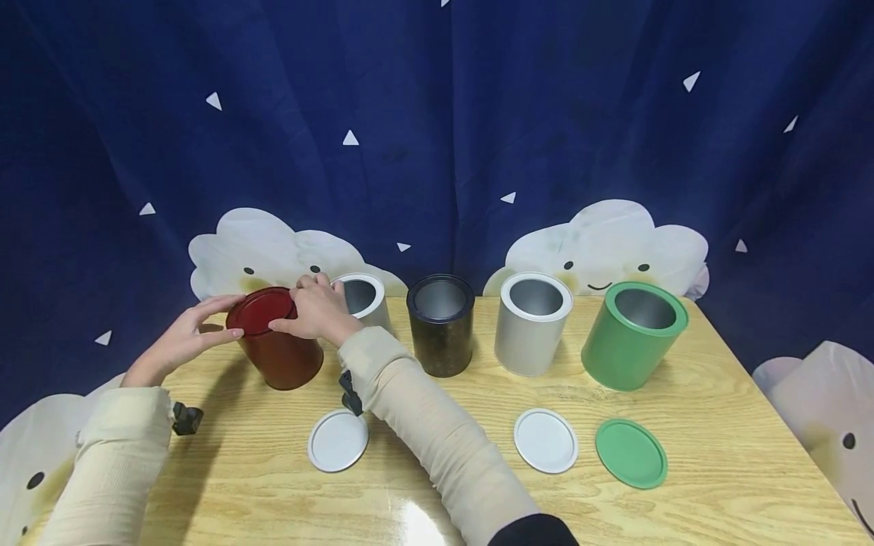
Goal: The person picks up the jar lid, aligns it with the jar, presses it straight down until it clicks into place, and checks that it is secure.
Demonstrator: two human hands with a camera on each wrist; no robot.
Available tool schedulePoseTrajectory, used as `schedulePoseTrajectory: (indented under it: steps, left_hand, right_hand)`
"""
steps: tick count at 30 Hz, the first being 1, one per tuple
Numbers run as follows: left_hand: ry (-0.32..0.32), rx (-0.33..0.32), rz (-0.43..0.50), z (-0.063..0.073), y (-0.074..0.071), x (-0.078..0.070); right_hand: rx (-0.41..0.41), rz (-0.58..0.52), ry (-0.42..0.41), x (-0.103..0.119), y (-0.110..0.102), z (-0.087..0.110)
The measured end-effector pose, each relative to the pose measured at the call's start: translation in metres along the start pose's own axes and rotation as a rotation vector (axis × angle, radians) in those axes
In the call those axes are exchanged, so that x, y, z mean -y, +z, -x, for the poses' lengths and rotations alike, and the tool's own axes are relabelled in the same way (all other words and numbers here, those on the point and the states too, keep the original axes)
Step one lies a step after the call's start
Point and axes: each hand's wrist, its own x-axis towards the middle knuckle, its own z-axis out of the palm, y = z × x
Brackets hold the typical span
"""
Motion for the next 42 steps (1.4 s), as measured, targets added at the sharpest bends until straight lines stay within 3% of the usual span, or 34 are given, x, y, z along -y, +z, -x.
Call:
schedulePoseTrajectory:
  steps: [9,26,32,42]
  left_hand:
    - [0.005,-0.066,-0.014,-0.0023,0.0033,-0.0015]
    - [-0.044,-0.027,-0.010,-0.0031,0.0039,-0.0013]
    - [-0.052,0.034,0.026,-0.0057,0.0041,-0.0006]
    - [-0.066,0.044,0.033,-0.0066,0.0039,-0.0022]
  right_hand:
    - [-0.072,-0.013,0.023,0.0054,0.0014,0.0010]
    - [-0.086,0.005,0.105,0.0080,0.0050,0.0014]
    - [-0.062,0.028,0.095,0.0054,0.0027,0.0002]
    - [-0.025,0.037,0.092,0.0062,-0.0004,-0.0010]
